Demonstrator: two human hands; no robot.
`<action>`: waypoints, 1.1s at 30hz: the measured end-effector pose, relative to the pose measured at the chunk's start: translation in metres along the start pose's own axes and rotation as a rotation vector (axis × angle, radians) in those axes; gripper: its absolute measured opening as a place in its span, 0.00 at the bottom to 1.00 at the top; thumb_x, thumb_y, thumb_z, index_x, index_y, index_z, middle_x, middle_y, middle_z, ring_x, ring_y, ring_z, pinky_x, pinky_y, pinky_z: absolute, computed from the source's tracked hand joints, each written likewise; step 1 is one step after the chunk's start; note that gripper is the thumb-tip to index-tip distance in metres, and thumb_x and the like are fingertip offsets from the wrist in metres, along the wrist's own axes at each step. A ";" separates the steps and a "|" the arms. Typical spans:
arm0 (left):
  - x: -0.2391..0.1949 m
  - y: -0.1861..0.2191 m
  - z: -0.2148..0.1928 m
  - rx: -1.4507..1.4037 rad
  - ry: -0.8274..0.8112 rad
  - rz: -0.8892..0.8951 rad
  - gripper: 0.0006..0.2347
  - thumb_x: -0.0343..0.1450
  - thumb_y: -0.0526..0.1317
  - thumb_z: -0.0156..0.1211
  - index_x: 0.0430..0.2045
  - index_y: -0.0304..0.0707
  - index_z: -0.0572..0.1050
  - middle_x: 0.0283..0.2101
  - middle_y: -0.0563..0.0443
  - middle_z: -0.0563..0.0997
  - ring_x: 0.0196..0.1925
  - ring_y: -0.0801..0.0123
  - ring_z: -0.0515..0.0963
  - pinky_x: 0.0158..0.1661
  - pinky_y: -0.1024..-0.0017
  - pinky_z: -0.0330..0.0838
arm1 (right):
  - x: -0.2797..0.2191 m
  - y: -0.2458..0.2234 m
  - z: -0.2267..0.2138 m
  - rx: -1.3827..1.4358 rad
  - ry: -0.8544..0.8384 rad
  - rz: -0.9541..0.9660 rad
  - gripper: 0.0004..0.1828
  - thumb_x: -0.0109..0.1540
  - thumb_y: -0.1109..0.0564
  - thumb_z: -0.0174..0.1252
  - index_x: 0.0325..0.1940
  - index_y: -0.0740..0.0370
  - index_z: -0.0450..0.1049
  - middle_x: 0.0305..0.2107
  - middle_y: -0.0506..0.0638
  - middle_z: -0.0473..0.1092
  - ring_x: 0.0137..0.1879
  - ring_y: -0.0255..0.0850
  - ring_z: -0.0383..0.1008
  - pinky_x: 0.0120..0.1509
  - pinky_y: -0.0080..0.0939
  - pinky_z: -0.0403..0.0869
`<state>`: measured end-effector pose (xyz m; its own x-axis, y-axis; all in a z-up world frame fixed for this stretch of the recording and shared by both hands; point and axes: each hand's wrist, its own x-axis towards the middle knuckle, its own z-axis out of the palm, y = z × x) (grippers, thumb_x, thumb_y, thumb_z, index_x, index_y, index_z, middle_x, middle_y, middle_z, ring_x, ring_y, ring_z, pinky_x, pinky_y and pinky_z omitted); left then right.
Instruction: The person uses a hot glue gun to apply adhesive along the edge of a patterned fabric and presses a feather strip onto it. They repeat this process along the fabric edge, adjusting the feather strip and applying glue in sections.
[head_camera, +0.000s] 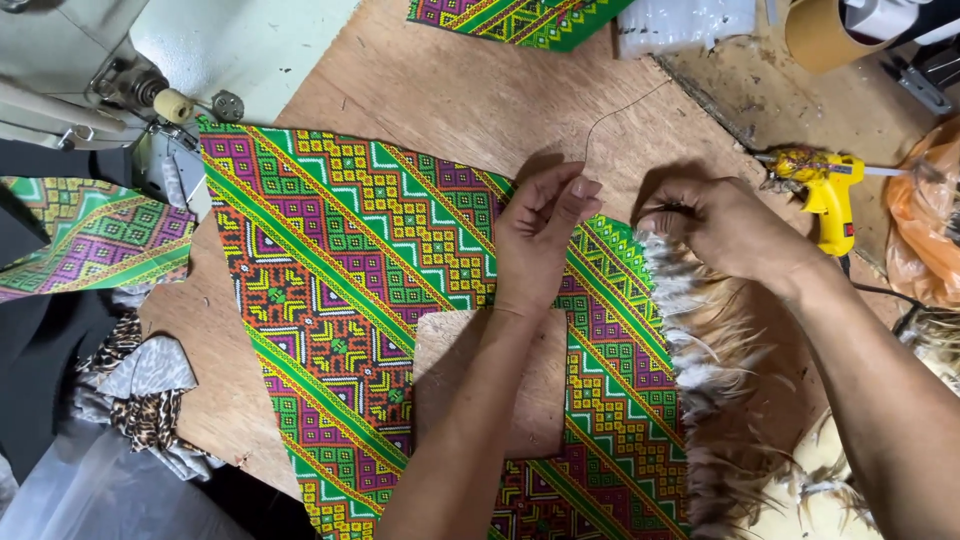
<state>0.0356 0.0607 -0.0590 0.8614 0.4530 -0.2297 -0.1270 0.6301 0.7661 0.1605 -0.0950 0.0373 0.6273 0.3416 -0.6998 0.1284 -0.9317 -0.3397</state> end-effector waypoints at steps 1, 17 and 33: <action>0.000 0.001 0.000 0.002 0.001 -0.001 0.15 0.78 0.41 0.66 0.56 0.29 0.79 0.49 0.40 0.87 0.49 0.61 0.88 0.57 0.64 0.88 | -0.002 -0.005 -0.001 0.001 -0.002 -0.001 0.19 0.70 0.64 0.59 0.62 0.50 0.83 0.64 0.46 0.78 0.69 0.46 0.76 0.79 0.43 0.68; 0.000 0.003 0.000 0.012 -0.030 0.046 0.12 0.83 0.42 0.58 0.55 0.32 0.78 0.45 0.40 0.87 0.46 0.63 0.88 0.56 0.62 0.88 | -0.014 -0.004 0.003 0.012 0.015 0.005 0.22 0.69 0.48 0.62 0.67 0.50 0.75 0.65 0.48 0.72 0.61 0.50 0.77 0.68 0.47 0.73; -0.002 0.010 0.001 0.038 -0.052 0.054 0.10 0.84 0.39 0.56 0.55 0.34 0.77 0.45 0.42 0.87 0.45 0.63 0.87 0.56 0.63 0.87 | 0.001 0.017 0.008 -0.007 0.019 -0.116 0.10 0.68 0.48 0.66 0.52 0.50 0.84 0.47 0.41 0.86 0.52 0.38 0.83 0.63 0.39 0.74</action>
<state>0.0329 0.0648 -0.0504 0.8785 0.4515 -0.1565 -0.1562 0.5808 0.7989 0.1573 -0.1099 0.0263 0.6226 0.4449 -0.6438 0.2064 -0.8869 -0.4134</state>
